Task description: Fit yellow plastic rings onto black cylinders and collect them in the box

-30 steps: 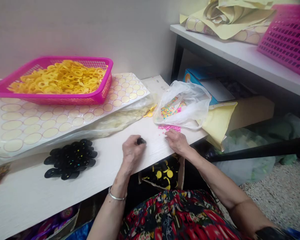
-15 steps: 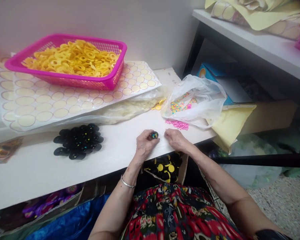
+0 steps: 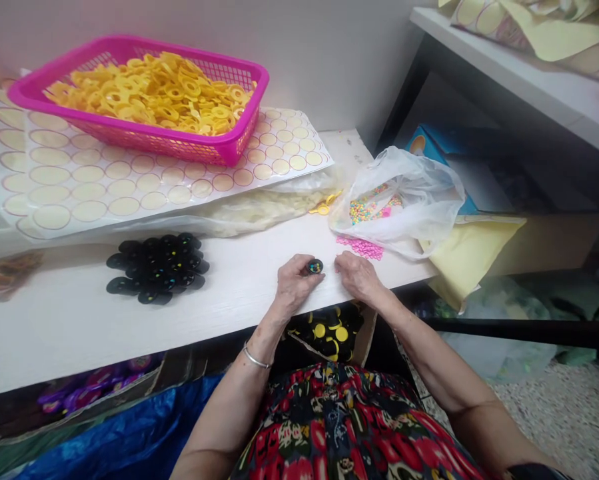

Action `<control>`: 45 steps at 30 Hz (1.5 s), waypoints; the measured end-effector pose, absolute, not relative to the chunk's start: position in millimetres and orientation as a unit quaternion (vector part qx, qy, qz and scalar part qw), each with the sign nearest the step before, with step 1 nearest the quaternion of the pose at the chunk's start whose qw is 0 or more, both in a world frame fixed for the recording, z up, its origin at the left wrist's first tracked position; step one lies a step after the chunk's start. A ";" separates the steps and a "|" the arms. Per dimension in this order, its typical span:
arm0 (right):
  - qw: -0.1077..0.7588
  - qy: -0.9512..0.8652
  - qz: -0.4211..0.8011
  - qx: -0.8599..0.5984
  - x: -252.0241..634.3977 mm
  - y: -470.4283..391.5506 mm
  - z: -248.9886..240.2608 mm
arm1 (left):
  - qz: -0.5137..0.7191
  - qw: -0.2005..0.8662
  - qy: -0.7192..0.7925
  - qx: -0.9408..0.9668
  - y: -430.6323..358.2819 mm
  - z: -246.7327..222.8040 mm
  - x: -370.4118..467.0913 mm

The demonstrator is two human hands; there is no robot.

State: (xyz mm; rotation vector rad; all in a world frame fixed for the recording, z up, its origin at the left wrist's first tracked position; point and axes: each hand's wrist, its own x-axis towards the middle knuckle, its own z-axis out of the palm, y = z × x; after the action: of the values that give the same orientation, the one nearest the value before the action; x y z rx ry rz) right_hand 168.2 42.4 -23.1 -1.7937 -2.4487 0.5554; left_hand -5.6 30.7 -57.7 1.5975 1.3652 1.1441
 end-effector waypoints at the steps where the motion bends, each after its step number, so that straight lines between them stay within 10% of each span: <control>1: 0.052 -0.790 0.190 -0.580 170.5 41.9 -25.7 | 0.445 0.366 0.532 0.620 30.8 -57.7 -5.7; 14: 0.315 -0.767 0.238 -0.505 152.3 35.2 -20.1 | 0.432 0.363 0.541 0.623 29.6 -59.7 -4.7; 30: 0.088 -0.884 0.105 -0.448 127.4 43.8 -1.9 | 0.409 0.367 0.535 0.641 29.5 -47.7 -6.6; 45: 0.337 -0.761 0.302 -0.465 140.0 43.2 -23.5 | 0.399 0.365 0.533 0.651 28.8 -47.2 -6.2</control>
State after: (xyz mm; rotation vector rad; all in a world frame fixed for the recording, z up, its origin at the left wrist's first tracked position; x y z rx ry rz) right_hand 140.0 43.2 -23.5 -1.2114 -1.9839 0.7868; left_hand -6.2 28.8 -47.2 1.6737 1.3718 1.0261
